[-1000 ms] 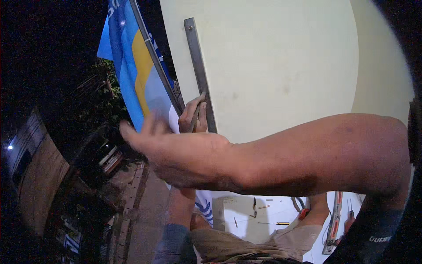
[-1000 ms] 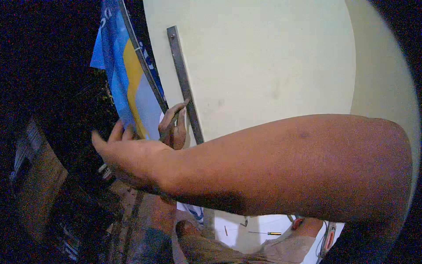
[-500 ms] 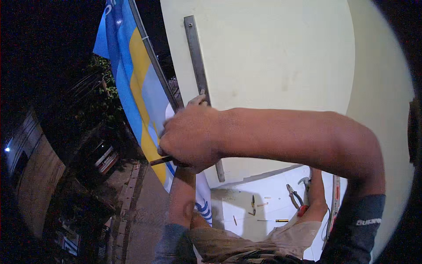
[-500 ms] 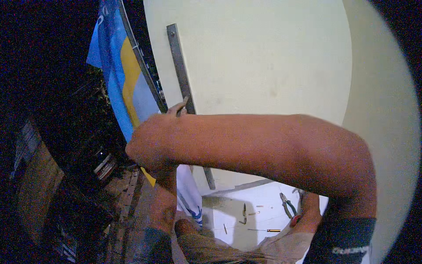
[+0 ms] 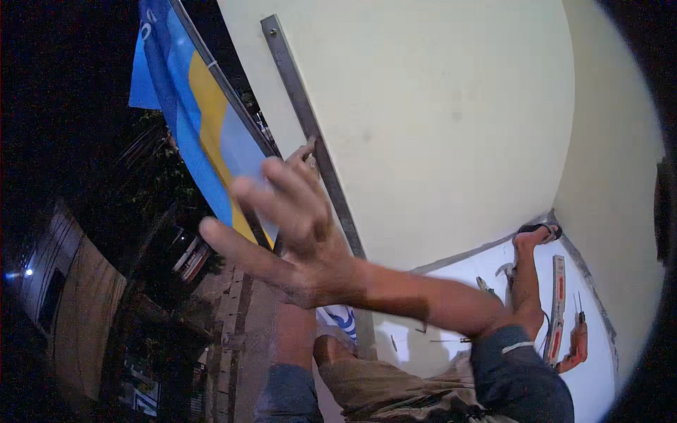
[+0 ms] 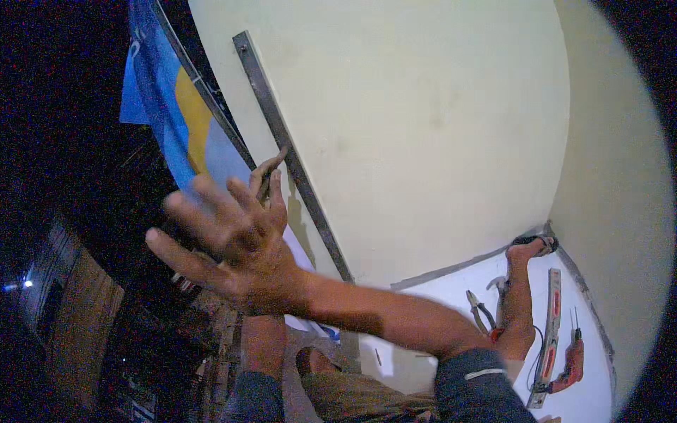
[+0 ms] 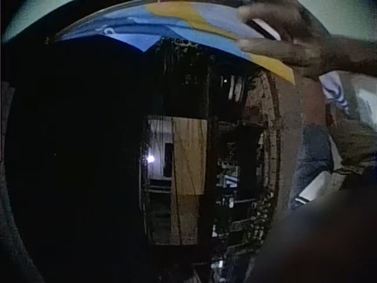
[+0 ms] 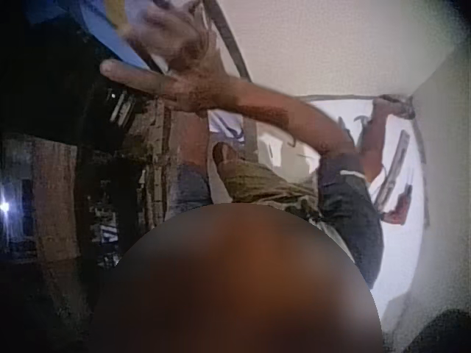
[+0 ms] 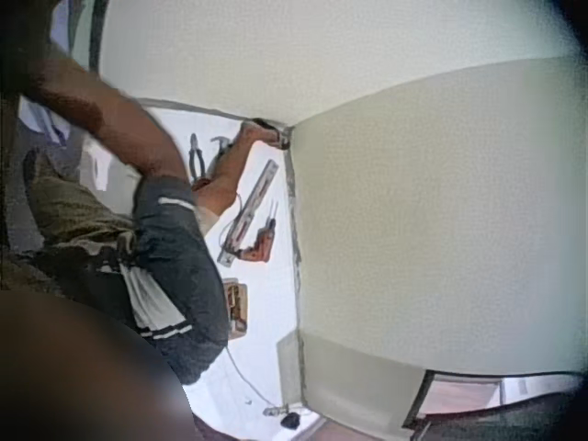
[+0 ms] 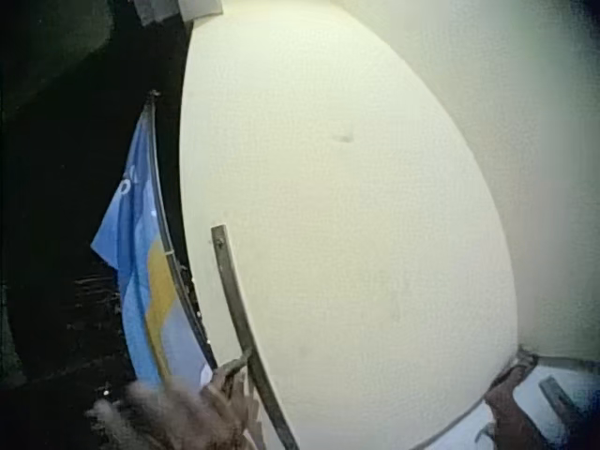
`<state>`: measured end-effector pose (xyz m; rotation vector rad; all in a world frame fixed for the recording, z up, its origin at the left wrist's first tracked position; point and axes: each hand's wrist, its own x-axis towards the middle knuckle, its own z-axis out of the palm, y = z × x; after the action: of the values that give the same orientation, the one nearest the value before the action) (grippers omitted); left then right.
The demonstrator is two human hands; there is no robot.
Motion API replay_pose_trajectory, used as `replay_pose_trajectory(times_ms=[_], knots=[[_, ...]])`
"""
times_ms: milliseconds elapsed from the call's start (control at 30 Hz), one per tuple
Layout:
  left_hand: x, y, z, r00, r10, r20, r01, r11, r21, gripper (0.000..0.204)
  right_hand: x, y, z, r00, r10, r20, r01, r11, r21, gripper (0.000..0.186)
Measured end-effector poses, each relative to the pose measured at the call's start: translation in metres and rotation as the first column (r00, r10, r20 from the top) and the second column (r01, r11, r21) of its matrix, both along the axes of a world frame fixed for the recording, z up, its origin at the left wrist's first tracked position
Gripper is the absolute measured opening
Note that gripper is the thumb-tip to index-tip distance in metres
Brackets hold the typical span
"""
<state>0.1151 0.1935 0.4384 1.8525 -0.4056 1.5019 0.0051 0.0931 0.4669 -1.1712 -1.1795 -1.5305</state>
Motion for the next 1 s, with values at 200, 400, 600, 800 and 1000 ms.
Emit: replay_pose_trajectory(times_ms=[200,400,600,800,1000], knots=[[-0.005,-0.013,0.011,0.998,-0.05,-0.04,0.048,0.998,-0.052,0.017,0.026,-0.054,0.025,0.589,-0.317,0.744,0.708,0.646,-0.284,0.04],[-0.023,-0.029,0.024,0.989,-0.125,-0.073,0.109,0.976,-0.191,0.022,-0.022,-0.055,0.039,0.567,-0.476,0.672,0.821,0.392,-0.415,0.039],[-0.021,-0.012,0.011,0.992,0.127,-0.008,-0.127,0.992,0.002,0.023,-0.048,-0.04,0.014,0.567,-0.757,0.325,0.805,0.427,-0.411,0.039],[-0.037,-0.016,-0.009,0.998,0.043,0.053,-0.033,0.982,-0.186,0.023,-0.073,-0.032,0.002,0.666,-0.7,0.26,0.712,0.49,-0.503,0.04],[-0.029,-0.002,-0.007,1.0,0.01,0.03,-0.008,0.997,-0.075,0.023,-0.066,-0.031,0.012,0.759,-0.616,0.21,0.604,0.547,-0.58,0.042]])
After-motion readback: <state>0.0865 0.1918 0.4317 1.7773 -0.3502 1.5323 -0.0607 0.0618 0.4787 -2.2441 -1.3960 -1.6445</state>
